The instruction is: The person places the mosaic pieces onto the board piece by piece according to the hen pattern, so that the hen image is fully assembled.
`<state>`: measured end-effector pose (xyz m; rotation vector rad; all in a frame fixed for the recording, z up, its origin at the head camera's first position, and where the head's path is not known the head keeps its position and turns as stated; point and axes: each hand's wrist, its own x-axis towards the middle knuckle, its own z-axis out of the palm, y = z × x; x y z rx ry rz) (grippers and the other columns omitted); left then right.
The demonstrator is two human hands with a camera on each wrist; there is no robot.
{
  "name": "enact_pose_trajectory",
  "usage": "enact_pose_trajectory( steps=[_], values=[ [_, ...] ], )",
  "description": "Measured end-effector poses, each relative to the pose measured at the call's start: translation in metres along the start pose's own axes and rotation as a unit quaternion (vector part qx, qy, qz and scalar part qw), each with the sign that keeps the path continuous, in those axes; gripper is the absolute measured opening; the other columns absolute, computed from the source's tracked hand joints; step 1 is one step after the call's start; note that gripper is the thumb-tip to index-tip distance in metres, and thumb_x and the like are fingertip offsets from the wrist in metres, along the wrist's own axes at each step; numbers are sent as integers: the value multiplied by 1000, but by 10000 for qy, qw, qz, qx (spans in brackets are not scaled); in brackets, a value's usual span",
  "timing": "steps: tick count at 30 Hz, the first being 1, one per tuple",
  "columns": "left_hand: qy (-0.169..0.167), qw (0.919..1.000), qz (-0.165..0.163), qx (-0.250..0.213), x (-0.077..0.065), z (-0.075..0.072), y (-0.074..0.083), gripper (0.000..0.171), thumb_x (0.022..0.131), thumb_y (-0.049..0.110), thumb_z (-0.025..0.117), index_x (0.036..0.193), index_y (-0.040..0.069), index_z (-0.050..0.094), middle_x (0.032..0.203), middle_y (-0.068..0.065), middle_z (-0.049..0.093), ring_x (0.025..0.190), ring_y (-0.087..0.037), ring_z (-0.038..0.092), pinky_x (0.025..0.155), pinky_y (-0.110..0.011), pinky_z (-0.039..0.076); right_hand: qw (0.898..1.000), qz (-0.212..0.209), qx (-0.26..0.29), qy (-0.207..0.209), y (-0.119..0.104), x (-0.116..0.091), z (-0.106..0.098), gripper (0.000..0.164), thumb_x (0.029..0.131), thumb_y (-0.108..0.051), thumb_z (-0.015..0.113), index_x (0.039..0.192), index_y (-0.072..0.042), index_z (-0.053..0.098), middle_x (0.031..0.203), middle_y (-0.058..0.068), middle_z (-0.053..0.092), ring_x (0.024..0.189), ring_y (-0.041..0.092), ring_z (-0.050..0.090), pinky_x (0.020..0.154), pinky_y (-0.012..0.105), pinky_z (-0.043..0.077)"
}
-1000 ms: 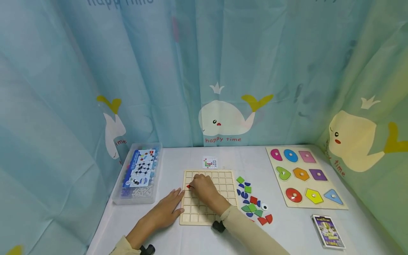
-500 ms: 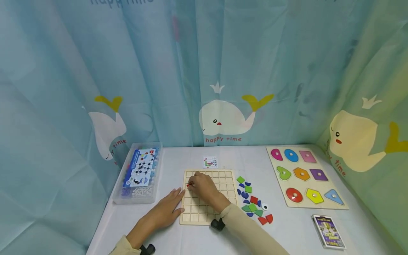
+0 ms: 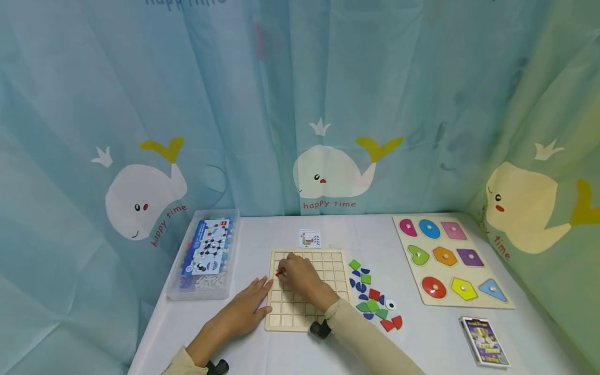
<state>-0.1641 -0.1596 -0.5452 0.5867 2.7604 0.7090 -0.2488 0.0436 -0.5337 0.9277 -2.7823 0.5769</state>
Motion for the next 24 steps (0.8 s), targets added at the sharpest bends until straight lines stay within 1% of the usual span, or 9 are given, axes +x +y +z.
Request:
enact_pose_trajectory(
  steps=[3,7,10,15,19,21,24],
  values=[
    [2,10000,15,-14,0,-1,1,66,109,33,58,165,7,35,172,-17,31,160,-41,25,125,-62,30,10000,71,36,-50,0,0,-1,7,93,-14,82,97,-8,80,89,3,70,76,15,66,69,35,58],
    [26,10000,63,-48,-1,-2,3,66,109,33,59,164,6,36,171,-18,31,159,-42,26,125,-63,30,9995,225,113,-166,0,-1,-2,8,94,-18,82,99,-11,80,92,1,71,81,16,68,74,39,56],
    [29,9999,69,-74,-1,-2,3,67,109,33,59,164,5,36,171,-18,32,159,-43,26,124,-64,30,9980,461,240,-349,3,-1,-3,11,96,-22,80,103,-14,79,95,-1,70,87,16,69,79,42,53],
    [14,10000,16,-30,-1,-1,2,67,109,34,58,165,7,34,172,-16,31,159,-41,26,125,-63,30,9944,785,462,-531,11,-5,-10,15,97,-22,78,109,-13,79,101,-1,70,94,19,69,83,43,51],
    [21,10000,34,-39,0,-1,2,67,109,34,58,165,7,34,172,-17,31,159,-42,26,125,-64,29,9917,955,634,-578,21,-16,-25,17,98,-21,78,111,-11,78,104,3,70,98,22,69,86,48,53],
    [11,10000,25,-50,0,0,2,67,109,33,58,165,7,34,172,-18,31,159,-42,25,125,-64,29,9897,1044,784,-581,28,-25,-34,17,98,-19,78,112,-9,77,105,5,69,99,25,69,88,51,53],
    [-13,10000,-37,-15,0,0,2,67,109,34,58,166,8,33,172,-16,30,160,-41,24,126,-62,28,9856,1233,980,-615,43,-41,-49,17,98,-15,77,112,-6,75,107,7,68,100,26,68,90,51,56]
  ],
)
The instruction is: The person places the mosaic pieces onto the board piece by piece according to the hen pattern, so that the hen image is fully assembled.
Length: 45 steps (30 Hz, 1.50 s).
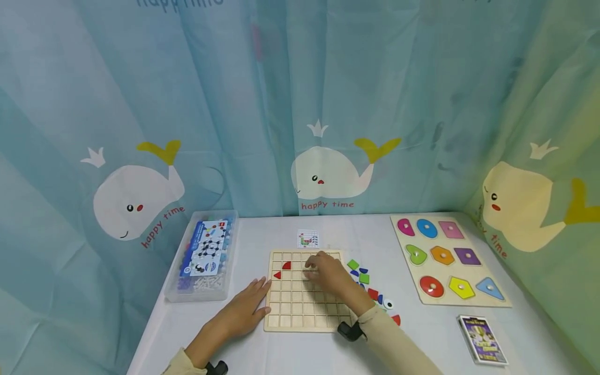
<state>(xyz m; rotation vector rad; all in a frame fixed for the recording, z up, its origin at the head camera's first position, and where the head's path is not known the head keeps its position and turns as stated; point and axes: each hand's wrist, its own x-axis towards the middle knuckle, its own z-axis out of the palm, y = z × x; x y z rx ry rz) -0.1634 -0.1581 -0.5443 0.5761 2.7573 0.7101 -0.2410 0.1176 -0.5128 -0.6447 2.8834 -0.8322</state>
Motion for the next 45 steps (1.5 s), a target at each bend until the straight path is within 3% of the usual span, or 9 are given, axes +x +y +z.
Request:
enact_pose_trajectory(
  steps=[6,13,17,21,25,30,38,43,45],
  values=[
    [-38,10000,-18,-5,-1,0,3,67,109,34,58,165,6,34,172,-17,30,160,-41,25,126,-62,28,9958,757,484,-154,43,-37,-42,21,99,-13,75,116,-2,71,111,12,66,97,24,63,84,46,58],
    [-81,9999,-82,-10,-1,-3,4,68,108,35,59,165,6,34,172,-17,30,160,-41,25,126,-61,28,9787,1884,292,-762,85,-82,-87,33,93,-19,81,120,-6,68,113,12,68,96,23,63,83,46,63],
    [-121,9999,-108,-13,-1,-3,4,69,108,36,59,165,7,33,172,-16,30,160,-40,24,126,-61,28,9678,2253,290,-1085,100,-104,-98,34,91,-19,83,118,-7,67,110,11,68,98,24,63,85,50,62],
    [-126,9998,-151,15,-2,-4,4,69,108,36,59,165,7,34,172,-16,30,160,-40,25,126,-62,28,9580,2511,514,-1290,109,-116,-95,34,88,-19,86,115,-10,67,101,7,67,93,22,60,81,44,59],
    [-131,9997,-185,23,-2,-4,5,69,108,35,59,166,7,33,172,-16,30,160,-40,24,126,-62,28,9560,2592,658,-1206,114,-120,-86,32,88,-20,87,110,-12,65,94,5,64,89,21,57,78,38,55],
    [-144,9997,-182,6,-2,-4,7,69,109,35,59,166,7,33,172,-16,29,160,-40,24,127,-61,27,9616,2604,387,-774,118,-120,-81,22,93,-19,81,104,-11,64,91,5,63,87,22,57,74,37,54],
    [-103,9999,-131,-16,-3,-3,7,68,109,33,59,165,6,34,172,-17,30,160,-41,24,127,-61,28,9738,2207,81,-540,118,-112,-80,32,95,-13,78,123,-8,66,101,11,68,91,23,62,83,49,62],
    [-100,9998,-144,1,-2,-2,6,68,108,34,59,165,6,33,172,-17,30,160,-40,24,126,-61,28,9782,2054,67,-307,121,-107,-73,21,96,-8,75,116,-7,68,95,7,67,87,21,61,83,46,62],
    [-99,9999,-140,0,-2,-2,6,69,108,34,60,165,6,34,172,-17,30,160,-41,24,126,-61,29,9786,2044,80,-224,122,-107,-71,25,96,-9,76,119,-6,67,97,8,67,88,21,61,82,46,62]
  ],
)
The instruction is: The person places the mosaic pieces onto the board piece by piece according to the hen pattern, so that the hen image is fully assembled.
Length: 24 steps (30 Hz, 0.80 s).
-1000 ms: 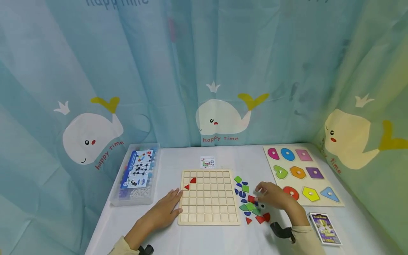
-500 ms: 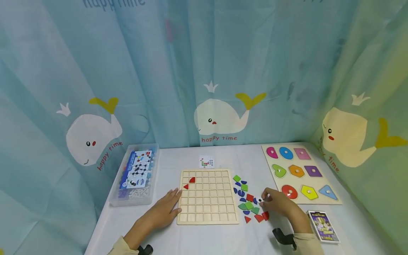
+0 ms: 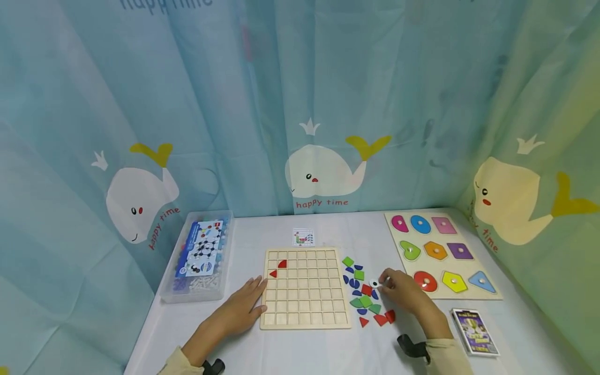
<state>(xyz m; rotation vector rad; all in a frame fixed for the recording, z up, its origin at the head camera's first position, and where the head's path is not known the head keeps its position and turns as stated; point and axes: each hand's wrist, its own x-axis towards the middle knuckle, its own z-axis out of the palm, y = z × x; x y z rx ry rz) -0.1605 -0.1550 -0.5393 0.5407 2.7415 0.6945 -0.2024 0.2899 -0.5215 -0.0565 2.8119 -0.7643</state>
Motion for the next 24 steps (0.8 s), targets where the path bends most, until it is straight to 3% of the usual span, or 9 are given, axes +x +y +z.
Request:
enact_pose_trajectory(
  steps=[5,10,14,19,24],
  values=[
    [7,10000,10,18,0,0,0,69,108,34,59,165,6,34,172,-17,30,160,-41,25,126,-61,29,9997,-161,119,-163,-1,3,2,34,96,-10,75,130,-11,68,103,9,66,94,22,62,82,44,63],
    [32,10000,29,24,1,0,0,69,108,34,60,165,6,34,172,-17,30,160,-41,25,126,-61,29,9999,-106,92,90,0,6,4,23,96,-14,77,116,-6,68,98,7,67,90,22,61,82,43,61],
    [41,10000,66,22,2,1,-1,68,108,33,59,165,6,34,172,-17,31,160,-41,25,126,-61,29,9994,169,107,279,1,6,3,35,94,-22,82,115,-2,64,98,10,68,91,24,62,83,45,61],
    [33,10000,78,5,1,1,-1,67,109,32,59,165,5,34,172,-18,31,160,-42,25,126,-62,28,9997,-101,161,144,1,5,0,33,95,-10,77,126,-4,66,107,12,66,97,26,62,89,51,61],
    [18,10000,55,3,1,1,-1,67,109,32,59,165,6,34,172,-17,31,160,-41,24,126,-62,28,9991,-187,280,241,4,5,2,30,94,-8,78,122,-3,68,107,10,66,98,24,61,91,50,61]
  ],
)
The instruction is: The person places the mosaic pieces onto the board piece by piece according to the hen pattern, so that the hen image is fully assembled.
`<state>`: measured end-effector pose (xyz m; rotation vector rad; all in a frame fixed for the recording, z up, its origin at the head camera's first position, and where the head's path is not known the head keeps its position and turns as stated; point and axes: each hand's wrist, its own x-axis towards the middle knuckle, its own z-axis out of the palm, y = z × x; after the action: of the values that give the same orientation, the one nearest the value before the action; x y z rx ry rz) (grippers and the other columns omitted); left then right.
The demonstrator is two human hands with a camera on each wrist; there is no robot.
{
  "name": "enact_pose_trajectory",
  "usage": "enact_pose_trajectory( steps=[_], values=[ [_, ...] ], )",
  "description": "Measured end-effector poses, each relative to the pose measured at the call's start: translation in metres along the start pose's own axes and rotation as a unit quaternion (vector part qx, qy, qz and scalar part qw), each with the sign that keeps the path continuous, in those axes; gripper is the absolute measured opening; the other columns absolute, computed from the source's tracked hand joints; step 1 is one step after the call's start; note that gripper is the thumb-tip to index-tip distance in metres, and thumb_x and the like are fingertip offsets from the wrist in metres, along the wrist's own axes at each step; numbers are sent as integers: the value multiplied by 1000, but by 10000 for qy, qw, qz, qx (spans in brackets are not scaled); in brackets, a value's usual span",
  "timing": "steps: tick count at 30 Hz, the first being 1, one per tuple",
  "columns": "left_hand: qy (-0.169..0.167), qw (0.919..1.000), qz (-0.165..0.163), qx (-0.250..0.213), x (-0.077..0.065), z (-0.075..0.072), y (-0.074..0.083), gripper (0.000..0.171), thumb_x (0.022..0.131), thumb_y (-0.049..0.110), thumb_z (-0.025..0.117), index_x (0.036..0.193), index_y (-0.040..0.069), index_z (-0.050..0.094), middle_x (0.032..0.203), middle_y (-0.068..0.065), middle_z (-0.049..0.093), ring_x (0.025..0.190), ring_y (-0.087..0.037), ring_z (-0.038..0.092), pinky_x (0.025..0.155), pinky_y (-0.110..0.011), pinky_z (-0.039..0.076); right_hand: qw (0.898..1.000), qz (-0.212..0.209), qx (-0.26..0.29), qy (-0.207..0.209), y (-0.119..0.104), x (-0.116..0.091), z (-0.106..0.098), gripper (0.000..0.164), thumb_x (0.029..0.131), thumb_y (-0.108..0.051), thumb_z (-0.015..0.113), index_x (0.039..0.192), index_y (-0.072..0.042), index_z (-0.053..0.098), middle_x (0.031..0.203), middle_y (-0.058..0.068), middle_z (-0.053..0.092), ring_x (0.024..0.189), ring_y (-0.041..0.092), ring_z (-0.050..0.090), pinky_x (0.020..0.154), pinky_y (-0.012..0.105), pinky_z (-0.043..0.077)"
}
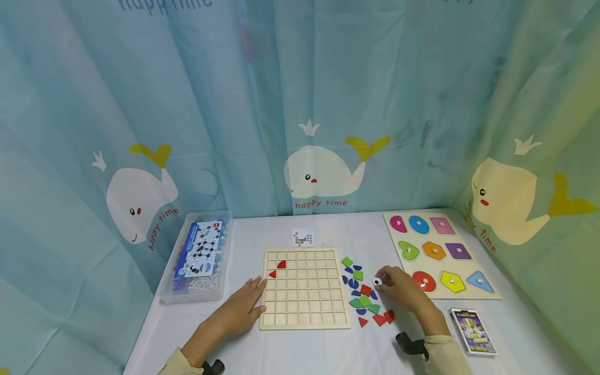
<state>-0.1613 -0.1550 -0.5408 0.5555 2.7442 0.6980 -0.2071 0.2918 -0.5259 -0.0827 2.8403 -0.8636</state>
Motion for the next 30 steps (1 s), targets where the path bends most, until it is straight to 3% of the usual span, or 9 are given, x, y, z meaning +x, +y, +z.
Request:
enact_pose_trajectory(
  steps=[4,12,18,30],
  values=[
    [-11,10000,-4,41,1,1,0,67,109,33,58,165,6,34,172,-17,30,160,-41,24,126,-61,28,9998,10,179,43,3,-1,3,36,93,-6,78,127,-2,66,112,11,65,102,25,62,93,50,60],
    [-9,10000,-40,37,0,1,0,67,109,33,58,165,7,34,172,-17,30,160,-41,24,127,-61,28,9994,-231,178,162,6,-1,7,25,96,-4,74,120,-2,69,107,8,64,96,21,60,93,47,59],
    [-16,10000,-11,2,-1,0,0,67,109,32,58,165,6,33,172,-18,29,160,-41,24,127,-61,27,9990,-244,35,382,6,3,12,26,96,-8,77,119,1,69,104,8,64,95,22,61,94,47,60],
    [30,9999,119,19,0,-1,-1,67,109,31,58,165,4,34,171,-20,31,159,-44,25,126,-62,29,9936,-521,126,994,-40,20,16,28,98,-7,75,124,3,68,112,16,66,103,30,67,92,47,62]
  ],
)
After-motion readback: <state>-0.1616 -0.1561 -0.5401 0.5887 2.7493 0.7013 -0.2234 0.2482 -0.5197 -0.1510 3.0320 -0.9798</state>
